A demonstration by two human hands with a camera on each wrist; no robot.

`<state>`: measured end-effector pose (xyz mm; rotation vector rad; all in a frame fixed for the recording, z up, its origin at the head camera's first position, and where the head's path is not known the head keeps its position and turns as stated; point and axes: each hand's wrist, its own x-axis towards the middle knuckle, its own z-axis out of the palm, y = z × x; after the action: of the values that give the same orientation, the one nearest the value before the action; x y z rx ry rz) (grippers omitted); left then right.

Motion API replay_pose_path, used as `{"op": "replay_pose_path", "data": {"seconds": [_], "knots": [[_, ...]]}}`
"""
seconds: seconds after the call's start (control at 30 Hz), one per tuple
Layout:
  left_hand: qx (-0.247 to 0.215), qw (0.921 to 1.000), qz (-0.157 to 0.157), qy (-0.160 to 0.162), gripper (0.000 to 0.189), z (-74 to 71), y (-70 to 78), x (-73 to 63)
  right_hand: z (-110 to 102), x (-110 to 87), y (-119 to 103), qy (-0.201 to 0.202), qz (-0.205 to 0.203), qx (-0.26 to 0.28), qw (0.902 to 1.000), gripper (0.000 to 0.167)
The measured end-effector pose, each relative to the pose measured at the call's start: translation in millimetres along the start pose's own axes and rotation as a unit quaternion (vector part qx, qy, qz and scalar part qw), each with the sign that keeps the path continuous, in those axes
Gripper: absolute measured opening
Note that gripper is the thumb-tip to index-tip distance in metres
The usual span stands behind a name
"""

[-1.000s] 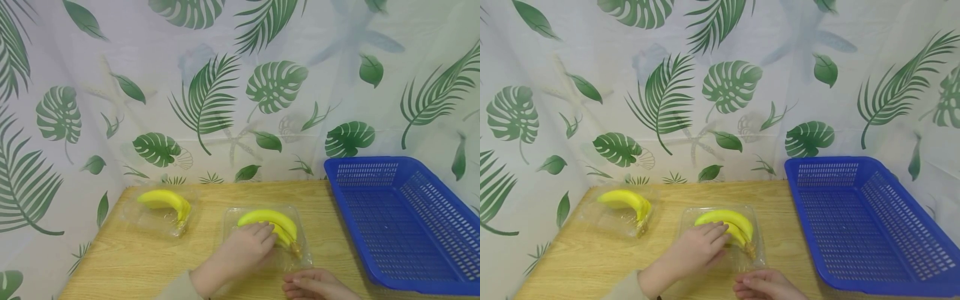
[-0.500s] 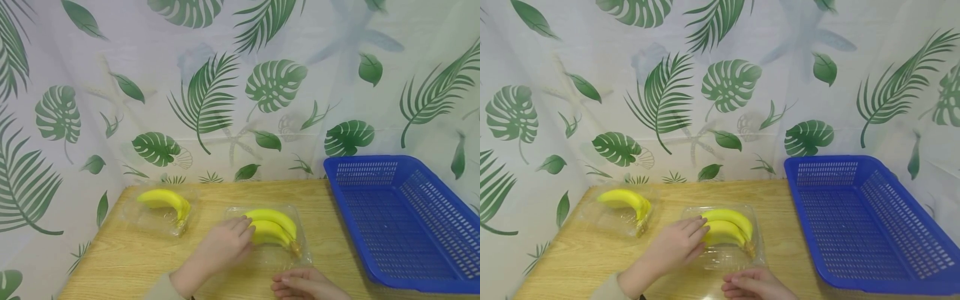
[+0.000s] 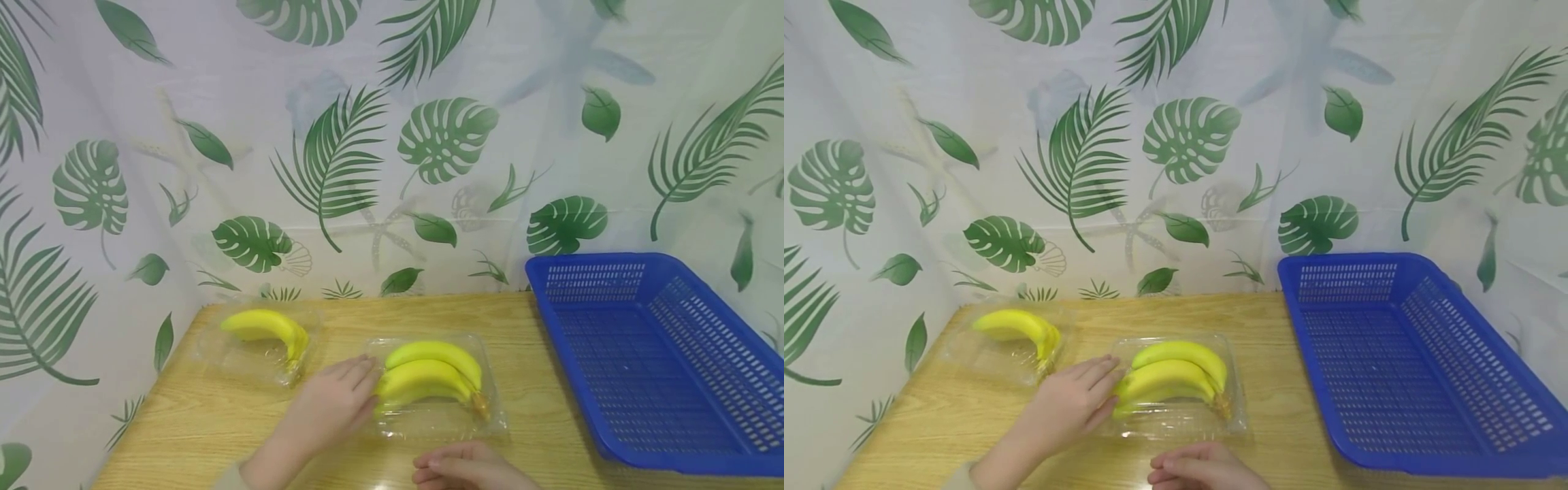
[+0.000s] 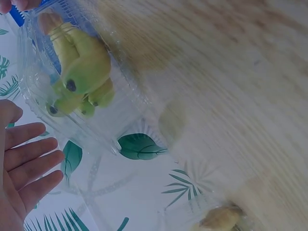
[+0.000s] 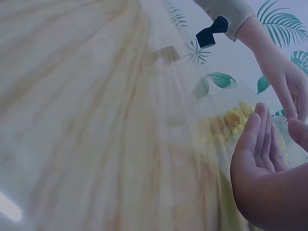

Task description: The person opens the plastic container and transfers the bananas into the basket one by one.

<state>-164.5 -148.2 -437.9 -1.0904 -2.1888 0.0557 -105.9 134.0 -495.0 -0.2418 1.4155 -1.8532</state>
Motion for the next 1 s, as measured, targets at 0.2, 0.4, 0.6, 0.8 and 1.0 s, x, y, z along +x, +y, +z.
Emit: {"op": "replay_pose_path", "data": {"seconds": [0.2,0.4,0.6,0.8,1.0], "knots": [[-0.015,0.9998,-0.01,0.005,0.044,-1.8,-1.8,-11.1,6.0,7.3,3.1,0.001,0.002,0.023,0.9997,0.046],[-0.034,0.9994,0.003,-0.011,0.05,-5.4,-3.4,-21.3,11.3,12.8,4.0,0.016,0.006,0.04,0.9991,0.048],[-0.063,0.9962,0.027,-0.054,0.056,-11.0,-3.3,-29.2,18.4,17.8,0.0,0.019,0.016,0.037,0.999,0.052],[-0.077,0.9932,0.032,-0.082,0.056,-13.6,-0.7,-31.4,26.2,27.0,-1.8,0.012,0.029,0.068,0.9972,0.057],[-0.088,0.9923,0.029,-0.081,0.057,-11.9,0.4,-33.7,33.0,34.3,-0.1,0.01,0.004,0.111,0.9937,0.06]]}}
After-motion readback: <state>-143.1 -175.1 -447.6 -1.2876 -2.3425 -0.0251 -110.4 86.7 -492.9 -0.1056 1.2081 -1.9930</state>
